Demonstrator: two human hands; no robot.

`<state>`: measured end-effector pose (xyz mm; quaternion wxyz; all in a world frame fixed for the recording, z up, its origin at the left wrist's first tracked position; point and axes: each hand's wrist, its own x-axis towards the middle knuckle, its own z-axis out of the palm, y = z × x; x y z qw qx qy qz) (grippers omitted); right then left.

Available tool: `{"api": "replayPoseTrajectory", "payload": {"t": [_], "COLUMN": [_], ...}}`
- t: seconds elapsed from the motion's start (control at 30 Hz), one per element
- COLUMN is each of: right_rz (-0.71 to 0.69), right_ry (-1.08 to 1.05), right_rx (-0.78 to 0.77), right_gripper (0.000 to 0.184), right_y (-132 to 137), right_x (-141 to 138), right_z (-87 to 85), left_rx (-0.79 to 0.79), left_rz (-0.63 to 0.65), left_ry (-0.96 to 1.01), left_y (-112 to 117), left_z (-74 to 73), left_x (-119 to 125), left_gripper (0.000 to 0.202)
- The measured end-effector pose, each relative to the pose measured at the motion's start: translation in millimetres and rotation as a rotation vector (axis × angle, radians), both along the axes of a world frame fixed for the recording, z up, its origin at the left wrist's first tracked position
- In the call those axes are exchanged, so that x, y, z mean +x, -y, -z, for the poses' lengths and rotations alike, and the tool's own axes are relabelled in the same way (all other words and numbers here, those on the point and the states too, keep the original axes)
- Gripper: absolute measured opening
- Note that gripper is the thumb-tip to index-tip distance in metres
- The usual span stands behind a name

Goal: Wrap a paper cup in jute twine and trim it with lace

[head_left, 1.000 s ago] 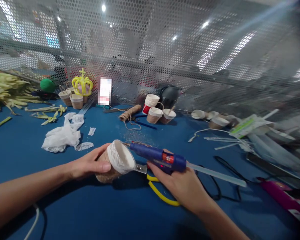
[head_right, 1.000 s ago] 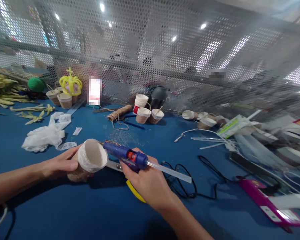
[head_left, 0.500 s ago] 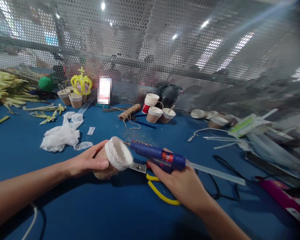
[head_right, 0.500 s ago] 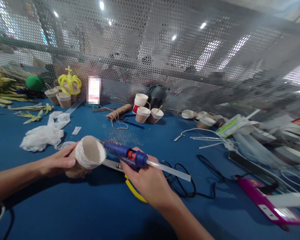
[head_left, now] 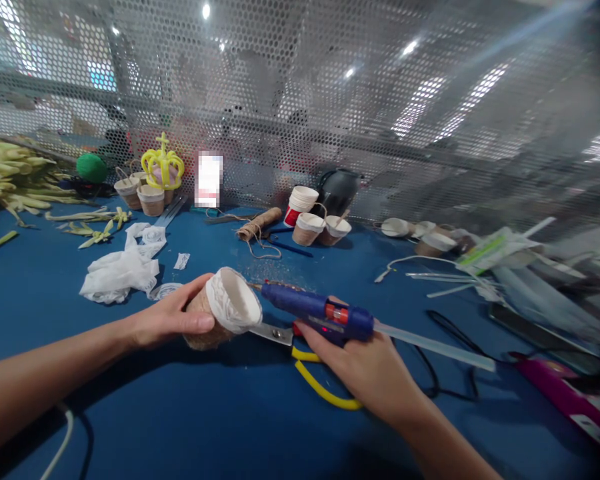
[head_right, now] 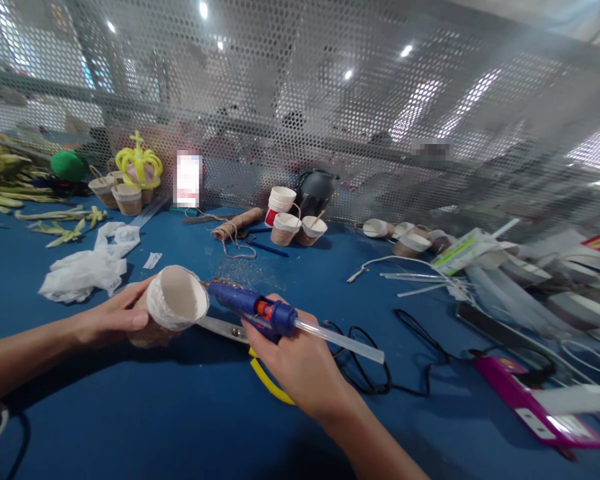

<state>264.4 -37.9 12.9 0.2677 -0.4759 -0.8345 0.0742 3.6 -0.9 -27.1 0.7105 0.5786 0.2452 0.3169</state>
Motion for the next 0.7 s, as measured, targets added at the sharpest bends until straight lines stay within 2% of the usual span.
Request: {"api": "replayPoseTrajectory", "payload": {"t": [0.7], "right_rz": [0.001], "right_ry": [0.032], "right_rx": [0.029], "right_gripper": [0.021], "right_y": [1.5], "right_x": [3.7], "right_z": [1.3], "left_rx": [0.073], "left_rz": [-0.098], "left_ry": [-0.105], "left_y": [-2.2], "left_z": [-6.9], "left_x": [-6.4], "left_gripper": [0.072]}}
